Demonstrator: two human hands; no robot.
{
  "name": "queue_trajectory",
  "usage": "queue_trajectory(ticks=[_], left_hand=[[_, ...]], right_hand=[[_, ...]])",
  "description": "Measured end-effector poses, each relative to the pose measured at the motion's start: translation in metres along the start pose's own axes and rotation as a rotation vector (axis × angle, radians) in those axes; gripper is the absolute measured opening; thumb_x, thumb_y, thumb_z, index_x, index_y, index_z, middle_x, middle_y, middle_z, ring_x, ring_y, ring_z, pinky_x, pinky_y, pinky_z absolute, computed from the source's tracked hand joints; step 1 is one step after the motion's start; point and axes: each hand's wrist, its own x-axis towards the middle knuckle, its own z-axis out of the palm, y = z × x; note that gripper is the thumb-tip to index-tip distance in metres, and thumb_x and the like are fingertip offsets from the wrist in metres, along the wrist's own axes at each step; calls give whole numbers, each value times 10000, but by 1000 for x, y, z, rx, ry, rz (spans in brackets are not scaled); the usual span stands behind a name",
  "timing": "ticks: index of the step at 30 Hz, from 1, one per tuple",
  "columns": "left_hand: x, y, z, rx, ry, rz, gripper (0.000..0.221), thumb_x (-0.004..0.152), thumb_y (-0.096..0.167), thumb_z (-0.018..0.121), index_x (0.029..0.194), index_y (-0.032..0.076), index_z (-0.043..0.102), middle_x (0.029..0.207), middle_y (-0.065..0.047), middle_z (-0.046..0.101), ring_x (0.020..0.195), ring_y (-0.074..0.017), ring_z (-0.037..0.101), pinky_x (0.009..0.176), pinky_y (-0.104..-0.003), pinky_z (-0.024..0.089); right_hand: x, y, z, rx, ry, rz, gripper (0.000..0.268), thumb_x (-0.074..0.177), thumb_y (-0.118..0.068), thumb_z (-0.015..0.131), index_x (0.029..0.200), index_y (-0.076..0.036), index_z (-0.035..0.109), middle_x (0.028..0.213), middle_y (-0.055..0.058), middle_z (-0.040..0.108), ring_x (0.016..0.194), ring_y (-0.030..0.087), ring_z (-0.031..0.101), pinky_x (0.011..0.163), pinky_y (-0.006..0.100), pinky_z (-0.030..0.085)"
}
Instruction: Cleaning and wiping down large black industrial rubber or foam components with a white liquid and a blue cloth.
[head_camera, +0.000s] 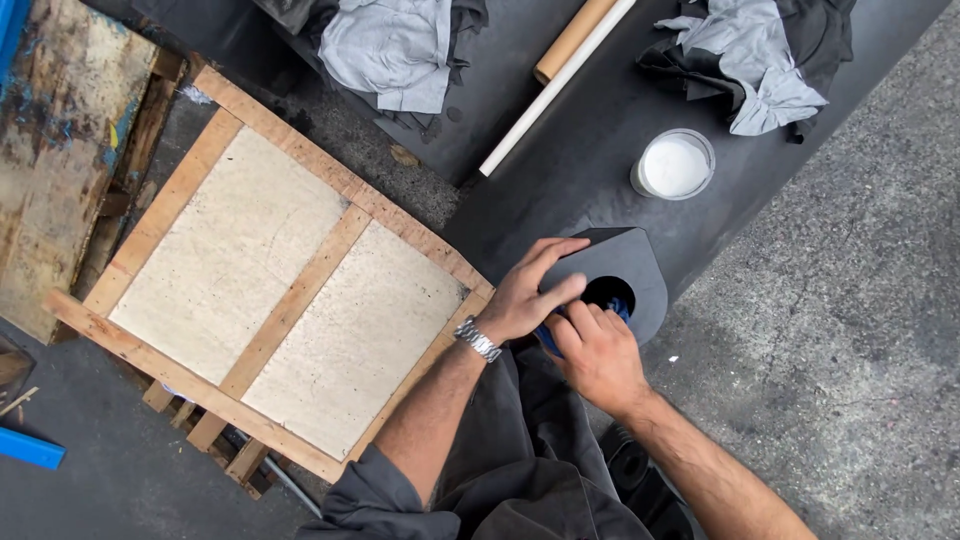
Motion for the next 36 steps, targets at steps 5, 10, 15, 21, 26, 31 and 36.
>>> queue_trajectory(ticks=[5, 10, 15, 21, 26, 31, 36], left_hand=[[13, -4, 15, 136, 278, -163, 384, 980, 424, 668, 1266, 172, 715, 1310, -41, 686, 1232, -213, 680, 1035, -363, 569], [4, -3, 37, 146, 277, -122, 405, 1012, 448, 616, 1303, 183, 706, 1331, -42, 665, 1251, -217, 660, 1036, -369, 560], [8, -4, 30, 180, 346, -119, 382, 1033, 444, 602, 1298, 194, 717, 1321, -36, 682, 1269, -214, 661, 1054, -364, 562], [10, -3, 19, 40, 348, -111, 377, 1045, 431, 588, 1297, 178, 708, 1334, -49, 676, 1268, -208, 656, 1067, -360, 553], [10, -4, 17, 142, 221, -124, 376, 1027, 417, 600, 1306, 188, 709, 1312, -30, 670, 1256, -194, 649, 1067, -347, 545], [9, -4, 21, 131, 273, -154, 366, 1026, 411, 601, 1294, 190, 717, 1302, -34, 674, 1257, -203, 646, 1069, -359, 531], [5, -5, 8, 130, 284, -152, 369, 1045, 427, 586, 1307, 201, 717, 1291, -21, 693, 1253, -202, 667, 1070, -355, 548]], right_hand=[[-54, 43, 1, -66, 19, 83, 305, 746, -150, 793, 1004, -80, 646, 868, 50, 559, 733, 216, 635, 573, 365, 527], [-58, 59, -13, -146, 170, 415, 283, 901, -216, 808, 1051, -52, 633, 945, 123, 586, 666, 291, 634, 539, 411, 516], [-73, 14, 20, -111, 341, 633, 304, 887, -198, 796, 1081, -43, 620, 998, 147, 579, 749, 341, 646, 604, 437, 525], [-38, -11, 18, -57, 184, 281, 334, 790, -218, 837, 1031, -79, 650, 891, 76, 563, 731, 259, 671, 603, 387, 553], [-80, 33, -15, -171, 56, 414, 316, 780, -209, 855, 989, -74, 660, 863, 77, 576, 608, 227, 624, 511, 373, 520], [-44, 8, -4, -90, 139, 389, 340, 766, -196, 847, 1001, -74, 633, 895, 81, 574, 647, 242, 616, 543, 384, 518], [-59, 6, -1, -62, 111, 138, 375, 745, -201, 827, 1053, -91, 643, 851, 69, 537, 703, 247, 638, 612, 391, 548]])
